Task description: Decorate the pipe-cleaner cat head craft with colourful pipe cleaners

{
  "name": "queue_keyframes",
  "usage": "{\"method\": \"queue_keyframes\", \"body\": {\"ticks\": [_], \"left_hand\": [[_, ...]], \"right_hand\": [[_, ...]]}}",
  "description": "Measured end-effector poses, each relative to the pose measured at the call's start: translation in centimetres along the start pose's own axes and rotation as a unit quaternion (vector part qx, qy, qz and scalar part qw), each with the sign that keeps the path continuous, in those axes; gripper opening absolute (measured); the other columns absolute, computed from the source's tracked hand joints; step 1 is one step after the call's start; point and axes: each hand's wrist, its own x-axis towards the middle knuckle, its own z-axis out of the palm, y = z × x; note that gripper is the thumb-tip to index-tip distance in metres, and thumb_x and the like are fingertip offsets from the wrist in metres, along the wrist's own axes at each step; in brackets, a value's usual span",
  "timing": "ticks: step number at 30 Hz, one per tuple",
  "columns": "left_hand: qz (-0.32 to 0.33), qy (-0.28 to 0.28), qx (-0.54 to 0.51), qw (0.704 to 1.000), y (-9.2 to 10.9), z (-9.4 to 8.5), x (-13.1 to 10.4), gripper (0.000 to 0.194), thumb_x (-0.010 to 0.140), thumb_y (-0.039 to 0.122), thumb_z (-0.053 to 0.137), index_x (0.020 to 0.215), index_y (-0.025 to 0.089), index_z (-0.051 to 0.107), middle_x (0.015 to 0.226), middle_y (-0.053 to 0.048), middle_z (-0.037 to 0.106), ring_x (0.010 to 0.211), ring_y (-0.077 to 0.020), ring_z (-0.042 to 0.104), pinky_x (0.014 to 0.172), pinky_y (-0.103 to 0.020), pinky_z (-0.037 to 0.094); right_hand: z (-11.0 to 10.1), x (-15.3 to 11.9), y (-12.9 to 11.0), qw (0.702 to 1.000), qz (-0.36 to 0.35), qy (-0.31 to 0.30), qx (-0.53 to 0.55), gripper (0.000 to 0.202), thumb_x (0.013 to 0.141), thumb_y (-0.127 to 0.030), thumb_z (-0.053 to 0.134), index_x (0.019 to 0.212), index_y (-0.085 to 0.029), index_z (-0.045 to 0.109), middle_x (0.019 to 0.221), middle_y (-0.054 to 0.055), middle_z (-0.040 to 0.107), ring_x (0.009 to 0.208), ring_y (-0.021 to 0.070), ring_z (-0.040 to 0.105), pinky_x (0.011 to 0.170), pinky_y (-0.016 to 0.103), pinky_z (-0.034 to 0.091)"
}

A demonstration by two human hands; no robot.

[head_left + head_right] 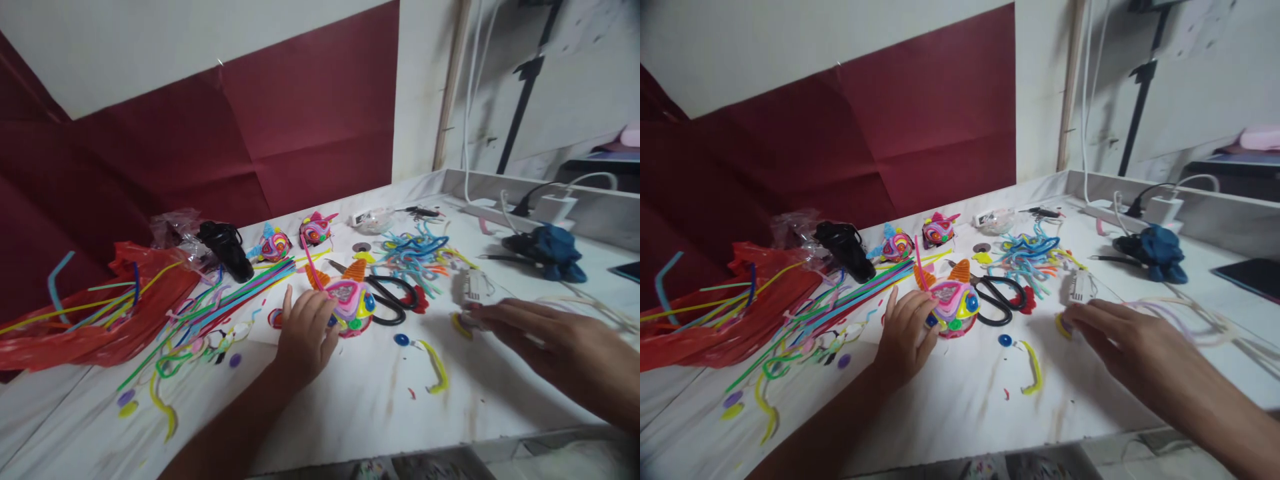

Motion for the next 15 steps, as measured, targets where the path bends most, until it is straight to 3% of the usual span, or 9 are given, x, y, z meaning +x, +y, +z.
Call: {"method": "queue_keyframes", "body": {"ticks": [2,4,5,6,10,15], "left_hand": [[0.004,0.002,0.002,1.0,-0.1,0.1,0.0,0.028,0.093,0.024,0.052,0.12,0.015,0.056,0.117,-0.012,0.068,0.116,-0.026,0.059,0.117,-0.057,0.025],[0.006,0.004,0.006,1.0,-0.1,0.2,0.0,0.029,0.093,0.024,0.053,0.12,0.015,0.057,0.116,-0.012,0.068,0.115,-0.0263,0.06,0.117,-0.057,0.027],[0.005,0.006,0.008,1.0,-0.1,0.2,0.0,0.029,0.093,0.024,0.052,0.12,0.015,0.057,0.116,-0.012,0.068,0.115,-0.0265,0.06,0.117,-0.057,0.027],[0.004,0.008,0.009,1.0,-0.1,0.3,0.0,0.029,0.093,0.024,0.052,0.12,0.015,0.057,0.116,-0.012,0.068,0.115,-0.0266,0.06,0.116,-0.058,0.028],[-0.002,0.014,0.005,1.0,0.0,0.3,0.0,0.029,0.093,0.024,0.053,0.12,0.015,0.058,0.116,-0.012,0.069,0.115,-0.0263,0.061,0.116,-0.058,0.029],[0.002,0.006,0.009,1.0,0.1,0.1,-0.1,0.029,0.092,0.023,0.053,0.12,0.015,0.058,0.117,-0.012,0.069,0.115,-0.0257,0.06,0.116,-0.057,0.029]], "right_hand": [[0.5,2.1,-1.5,0.998,0.003,-0.051,0.043,0.031,0.098,-0.023,0.038,0.093,-0.024,0.069,0.088,0.008,0.074,0.068,0.0186,0.071,0.056,0.028,0.056],[1.5,4.3,-2.6,0.987,0.032,-0.147,0.058,0.034,0.096,-0.016,0.036,0.105,-0.021,0.068,0.101,0.01,0.072,0.084,0.0195,0.072,0.073,0.03,0.056],[2.2,5.4,-3.1,0.972,0.054,-0.227,0.043,0.034,0.095,-0.013,0.037,0.11,-0.02,0.067,0.112,0.011,0.069,0.096,0.0202,0.07,0.083,0.031,0.054],[3.0,6.4,-3.4,0.963,0.065,-0.258,0.033,0.031,0.092,-0.013,0.041,0.107,-0.019,0.067,0.112,0.012,0.068,0.096,0.0213,0.069,0.083,0.032,0.054],[6.1,9.6,-4.2,0.944,0.087,-0.319,0.002,0.02,0.087,-0.014,0.053,0.103,-0.015,0.065,0.105,0.015,0.068,0.09,0.0253,0.07,0.074,0.033,0.051],[8.1,11.7,-5.0,0.929,0.086,-0.359,-0.014,0.034,0.086,-0.025,0.06,0.118,-0.013,0.057,0.111,0.019,0.066,0.098,0.0284,0.068,0.076,0.033,0.048]]}}
